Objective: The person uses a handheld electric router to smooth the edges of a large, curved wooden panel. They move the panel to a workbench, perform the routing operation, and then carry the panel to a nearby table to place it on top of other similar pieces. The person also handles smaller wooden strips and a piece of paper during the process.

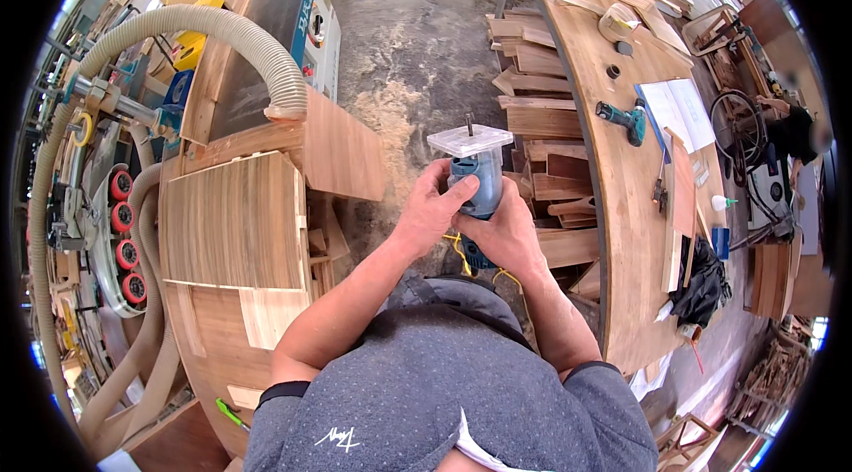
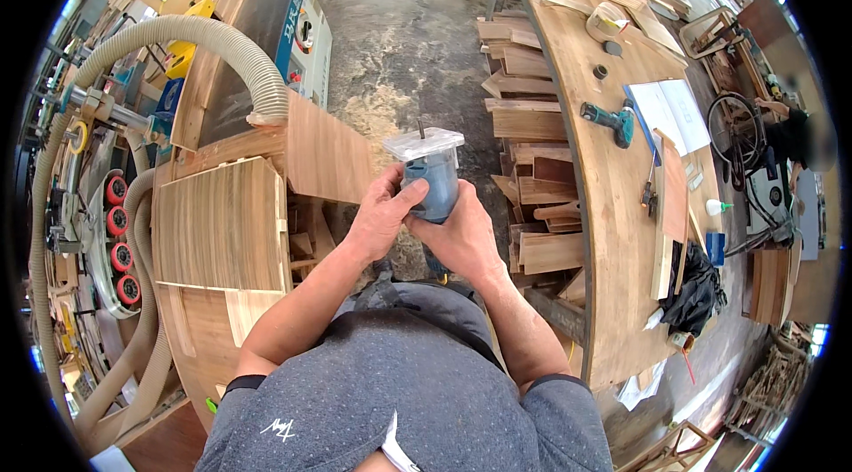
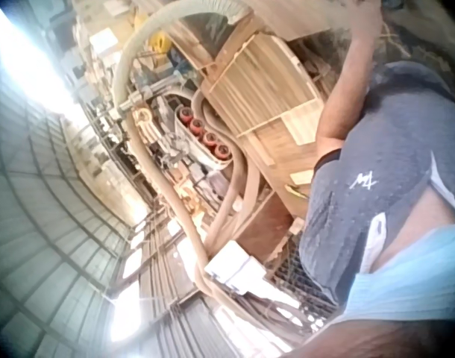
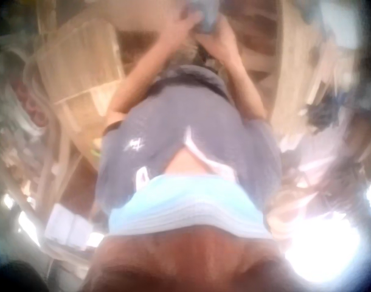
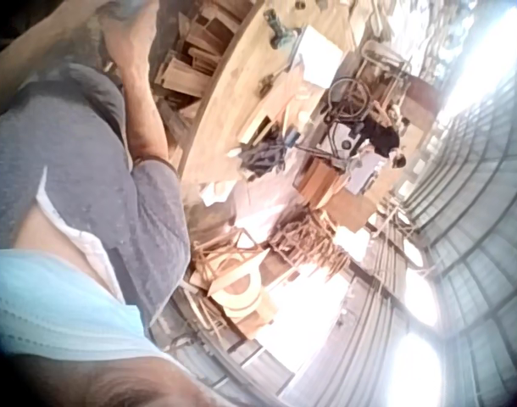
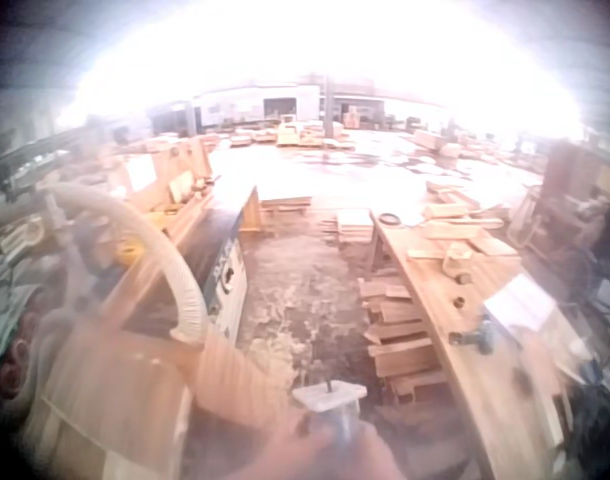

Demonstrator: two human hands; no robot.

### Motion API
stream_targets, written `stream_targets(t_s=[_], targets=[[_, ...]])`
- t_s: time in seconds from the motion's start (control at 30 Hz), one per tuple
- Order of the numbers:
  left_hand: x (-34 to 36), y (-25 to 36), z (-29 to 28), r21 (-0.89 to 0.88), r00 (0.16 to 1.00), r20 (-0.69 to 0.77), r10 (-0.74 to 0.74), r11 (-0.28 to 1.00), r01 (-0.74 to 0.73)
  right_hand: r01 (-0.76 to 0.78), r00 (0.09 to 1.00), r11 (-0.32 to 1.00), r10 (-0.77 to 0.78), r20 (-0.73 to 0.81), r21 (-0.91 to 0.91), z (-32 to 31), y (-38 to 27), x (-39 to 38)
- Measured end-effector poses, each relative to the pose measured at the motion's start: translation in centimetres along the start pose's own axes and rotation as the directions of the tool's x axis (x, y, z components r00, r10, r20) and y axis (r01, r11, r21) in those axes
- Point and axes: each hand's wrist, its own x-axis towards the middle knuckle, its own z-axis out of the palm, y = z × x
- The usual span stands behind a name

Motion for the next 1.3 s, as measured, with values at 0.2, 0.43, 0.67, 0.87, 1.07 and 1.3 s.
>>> stream_targets(t_s=[0.2,0.43,0.67,0.87,1.07,1.3], targets=[[0.0,0.1,-0.2,0.022,1.0,-0.012,-0.015,1.0,0.015,0.016,1.0,0.999,-0.017,-0.018,-0.037,-0.1,-0.3,0.0],[0.0,-0.1,0.8,0.099,0.993,-0.082,0.088,0.992,-0.079,0.054,0.998,0.998,-0.054,0.01,0.036,0.2,1.1,0.8],[0.0,0.2,0.8,0.254,0.992,-0.115,0.06,0.967,-0.029,0.064,0.997,0.985,-0.069,0.025,0.161,0.6,1.9,1.4],[0.6,0.2,1.2,0.127,0.986,-0.151,0.065,0.991,-0.046,0.113,0.992,0.948,-0.125,0.023,0.298,0.1,2.4,2.2],[-0.4,-2.8,-1.0,0.231,0.976,-0.138,-0.171,0.952,0.199,0.153,0.988,0.948,-0.154,-0.017,0.278,-1.4,1.0,2.3],[0.0,-6.2,-2.9,-0.062,0.99,0.098,-0.097,0.993,0.103,0.199,0.961,0.978,-0.208,0.182,0.066,-1.1,2.5,3.8]])
